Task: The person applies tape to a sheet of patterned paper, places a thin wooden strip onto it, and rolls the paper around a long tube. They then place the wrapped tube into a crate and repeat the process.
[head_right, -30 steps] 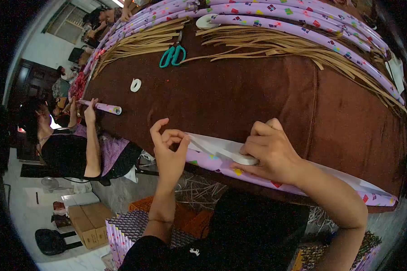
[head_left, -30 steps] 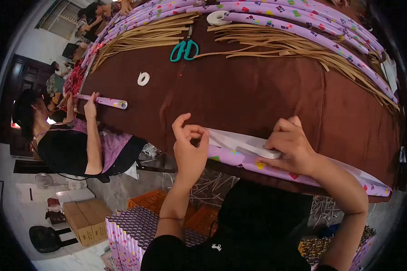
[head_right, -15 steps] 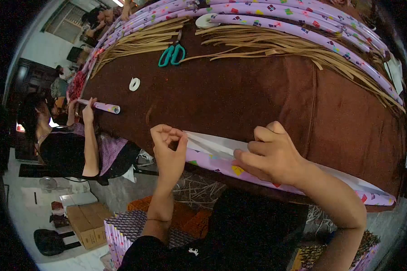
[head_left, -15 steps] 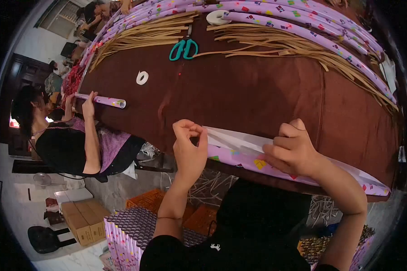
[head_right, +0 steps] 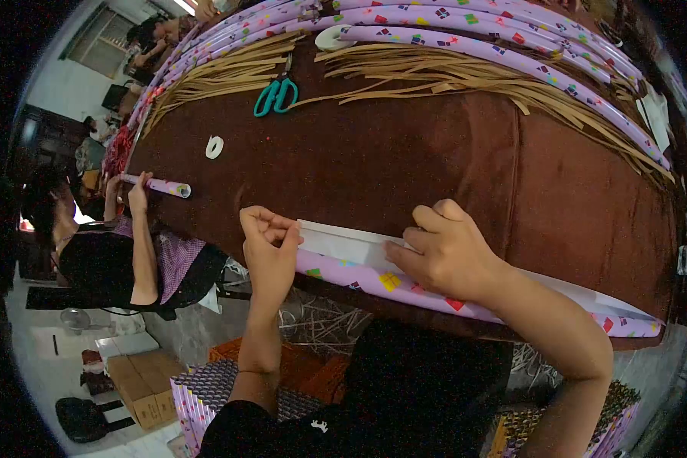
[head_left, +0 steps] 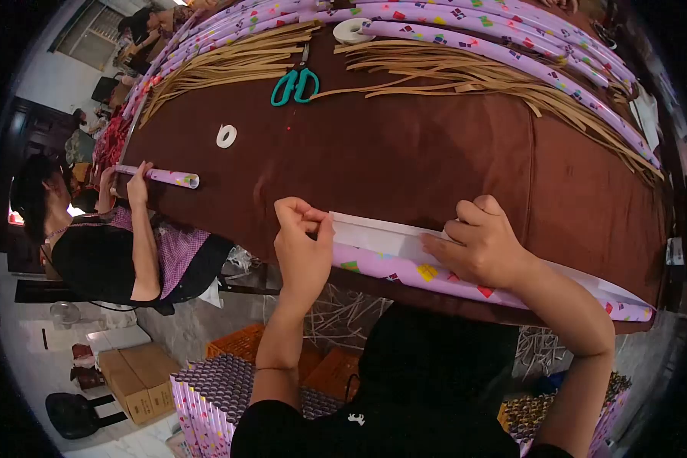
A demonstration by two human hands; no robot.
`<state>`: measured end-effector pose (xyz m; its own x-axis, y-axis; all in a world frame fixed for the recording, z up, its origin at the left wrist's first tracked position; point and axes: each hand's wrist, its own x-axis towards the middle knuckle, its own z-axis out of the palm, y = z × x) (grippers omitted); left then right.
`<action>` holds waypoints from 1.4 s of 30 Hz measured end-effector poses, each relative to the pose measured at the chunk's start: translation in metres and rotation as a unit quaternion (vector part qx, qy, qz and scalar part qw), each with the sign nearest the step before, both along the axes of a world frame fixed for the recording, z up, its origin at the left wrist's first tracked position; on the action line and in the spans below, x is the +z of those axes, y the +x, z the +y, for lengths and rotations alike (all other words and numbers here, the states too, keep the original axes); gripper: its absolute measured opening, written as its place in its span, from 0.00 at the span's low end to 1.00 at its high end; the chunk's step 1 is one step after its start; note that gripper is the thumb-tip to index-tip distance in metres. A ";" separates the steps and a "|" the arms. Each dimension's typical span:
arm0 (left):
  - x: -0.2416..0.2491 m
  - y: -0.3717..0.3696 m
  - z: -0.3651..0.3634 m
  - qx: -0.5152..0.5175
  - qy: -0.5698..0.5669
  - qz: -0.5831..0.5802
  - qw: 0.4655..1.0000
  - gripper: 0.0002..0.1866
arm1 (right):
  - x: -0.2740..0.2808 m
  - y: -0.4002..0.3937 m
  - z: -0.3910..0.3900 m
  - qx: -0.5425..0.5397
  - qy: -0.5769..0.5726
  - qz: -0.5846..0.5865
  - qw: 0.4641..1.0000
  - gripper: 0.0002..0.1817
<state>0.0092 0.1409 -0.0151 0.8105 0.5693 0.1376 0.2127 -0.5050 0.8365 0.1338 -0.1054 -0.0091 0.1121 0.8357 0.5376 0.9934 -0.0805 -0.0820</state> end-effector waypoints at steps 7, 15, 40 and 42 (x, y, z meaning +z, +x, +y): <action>0.001 0.005 0.003 -0.002 0.046 0.041 0.998 0.18 | -0.002 0.001 0.001 -0.006 -0.015 0.022 1.000 0.12; 0.011 0.012 0.002 -0.014 0.091 0.087 0.992 0.18 | -0.001 0.001 0.001 -0.020 -0.032 0.029 0.999 0.10; -0.007 0.000 -0.102 -0.218 0.313 -0.051 0.923 0.16 | -0.011 0.000 -0.002 -0.036 -0.058 0.020 0.997 0.17; -0.008 0.003 -0.102 -0.201 0.373 -0.042 0.905 0.17 | -0.001 0.002 -0.005 -0.048 -0.052 -0.001 0.997 0.20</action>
<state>0.0126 0.0387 -0.0231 0.9003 -0.0461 0.4329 -0.1626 -0.9580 0.2362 0.1356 -0.1109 -0.0100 0.1935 0.8725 0.4487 0.9808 -0.1839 -0.0655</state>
